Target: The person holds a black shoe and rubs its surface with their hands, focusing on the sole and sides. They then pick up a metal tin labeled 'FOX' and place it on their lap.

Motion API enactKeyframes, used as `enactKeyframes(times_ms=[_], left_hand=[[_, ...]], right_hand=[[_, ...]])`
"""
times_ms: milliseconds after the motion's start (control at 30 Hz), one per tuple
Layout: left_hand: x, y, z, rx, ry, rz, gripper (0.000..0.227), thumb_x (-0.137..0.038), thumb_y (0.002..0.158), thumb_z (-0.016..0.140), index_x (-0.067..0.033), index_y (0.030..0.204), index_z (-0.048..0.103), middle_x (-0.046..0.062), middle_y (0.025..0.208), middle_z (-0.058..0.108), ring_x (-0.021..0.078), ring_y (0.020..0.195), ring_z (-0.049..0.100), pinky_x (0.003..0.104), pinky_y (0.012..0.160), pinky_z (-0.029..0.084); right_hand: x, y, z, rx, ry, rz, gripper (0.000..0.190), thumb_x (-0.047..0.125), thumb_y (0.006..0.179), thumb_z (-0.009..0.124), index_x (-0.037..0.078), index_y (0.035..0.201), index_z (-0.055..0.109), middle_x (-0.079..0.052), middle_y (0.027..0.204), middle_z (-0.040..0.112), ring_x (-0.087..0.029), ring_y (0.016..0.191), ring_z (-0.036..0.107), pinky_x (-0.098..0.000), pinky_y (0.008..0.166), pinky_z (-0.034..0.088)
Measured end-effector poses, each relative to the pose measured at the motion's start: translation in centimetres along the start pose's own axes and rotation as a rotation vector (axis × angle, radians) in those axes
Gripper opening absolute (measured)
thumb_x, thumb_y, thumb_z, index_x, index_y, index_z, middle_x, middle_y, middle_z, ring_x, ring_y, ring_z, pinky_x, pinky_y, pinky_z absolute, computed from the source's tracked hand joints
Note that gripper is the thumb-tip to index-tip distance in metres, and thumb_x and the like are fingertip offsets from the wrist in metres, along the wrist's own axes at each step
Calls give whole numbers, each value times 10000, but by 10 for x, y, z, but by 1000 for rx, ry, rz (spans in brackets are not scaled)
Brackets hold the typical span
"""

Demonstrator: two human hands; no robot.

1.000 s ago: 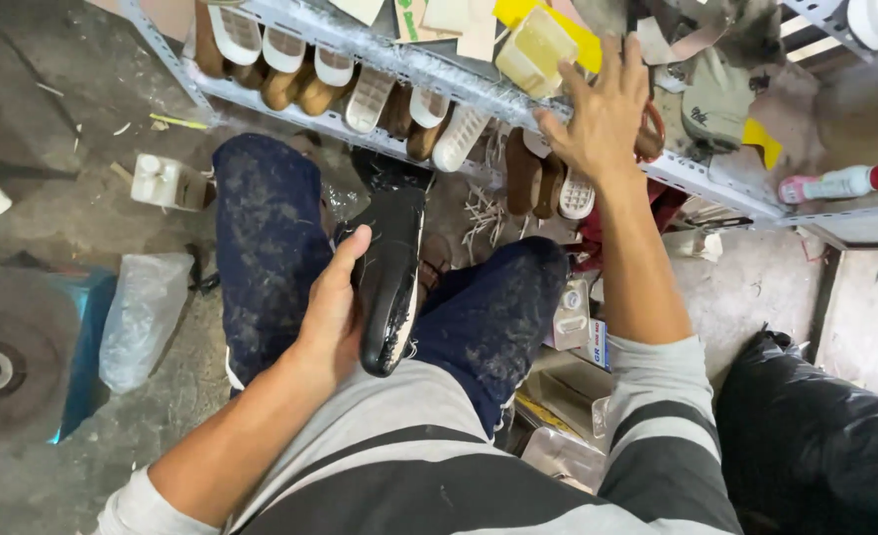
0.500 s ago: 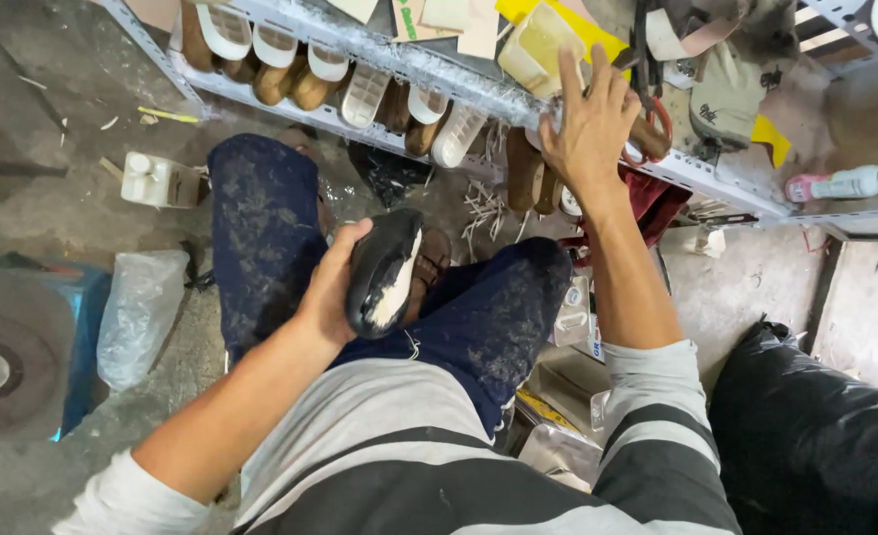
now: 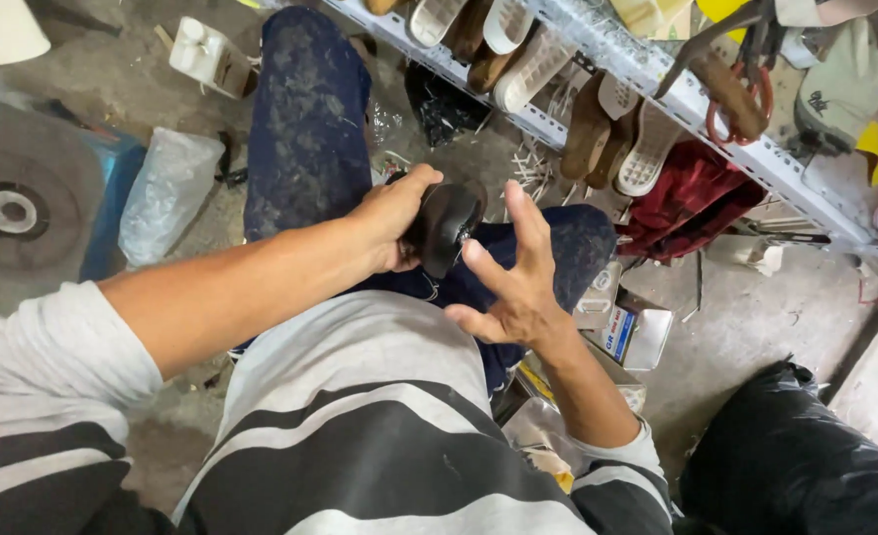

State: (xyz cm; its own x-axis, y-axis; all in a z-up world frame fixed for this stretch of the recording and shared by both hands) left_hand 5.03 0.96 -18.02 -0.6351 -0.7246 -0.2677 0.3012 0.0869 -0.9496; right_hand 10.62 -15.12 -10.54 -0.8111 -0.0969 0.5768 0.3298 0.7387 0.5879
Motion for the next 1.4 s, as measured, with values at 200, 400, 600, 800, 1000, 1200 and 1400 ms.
enactKeyframes(times_ms=[200, 400, 600, 800, 1000, 1200, 1400], left_hand=[[14, -2, 4, 31, -2, -36, 704, -484, 779, 728, -92, 1312, 487, 160, 1128, 485, 328, 823, 561, 598, 702, 485], [14, -8, 3, -4, -23, -59, 704, -459, 779, 721, -78, 1314, 465, 142, 1115, 514, 324, 849, 551, 561, 707, 486], [8, -21, 4, 10, -43, -38, 684, -438, 786, 725, -69, 1309, 485, 159, 1128, 497, 367, 895, 556, 593, 724, 474], [6, -23, 2, -5, -44, -52, 627, -416, 802, 710, -60, 1270, 493, 145, 1062, 502, 366, 867, 554, 581, 695, 499], [4, -26, -1, -25, -59, -66, 657, -421, 782, 726, -50, 1273, 497, 170, 1081, 486, 404, 933, 551, 583, 694, 496], [5, -23, -4, -17, -63, -63, 671, -429, 776, 729, -65, 1288, 493, 168, 1166, 463, 399, 965, 532, 608, 719, 487], [4, -27, -3, -24, -74, -47, 663, -412, 779, 722, -37, 1276, 492, 181, 1141, 474, 408, 927, 532, 624, 717, 477]], right_hand=[[-17, -21, 8, -19, -184, -138, 570, 589, 812, 822, 417, 1336, 675, -299, 1575, 387, -514, 1409, 463, -651, 1176, 351], [-17, -22, -8, -64, -280, -212, 369, 596, 858, 766, 360, 1138, 812, -247, 1589, 384, -515, 1398, 448, -650, 1146, 369], [-12, -9, -13, -19, -359, -294, 348, 617, 818, 785, 447, 1122, 803, -196, 1552, 461, -466, 1382, 490, -624, 1155, 384], [-14, -12, -13, -45, -414, -326, 314, 594, 862, 739, 472, 1147, 791, -172, 1553, 456, -437, 1365, 518, -593, 1157, 403], [-7, -12, -11, -37, -485, -361, 312, 597, 878, 708, 491, 1163, 776, -141, 1532, 496, -384, 1366, 534, -560, 1161, 419], [-5, -2, -18, -33, -450, -294, 364, 623, 877, 720, 433, 1179, 793, -193, 1538, 450, -445, 1368, 502, -597, 1141, 424], [-1, -5, -14, 36, -415, -326, 354, 598, 854, 731, 461, 1178, 776, -172, 1538, 477, -403, 1368, 527, -570, 1150, 422]])
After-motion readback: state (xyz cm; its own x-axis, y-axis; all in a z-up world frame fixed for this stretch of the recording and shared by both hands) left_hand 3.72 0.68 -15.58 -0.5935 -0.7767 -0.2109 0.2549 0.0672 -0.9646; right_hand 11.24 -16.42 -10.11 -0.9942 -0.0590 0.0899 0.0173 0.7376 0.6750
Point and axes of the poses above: each hand's wrist, its own y-axis towards the middle knuckle, its own z-axis out of the palm, x = y × z, the point moved 4 cm from there along y, towards the middle knuckle
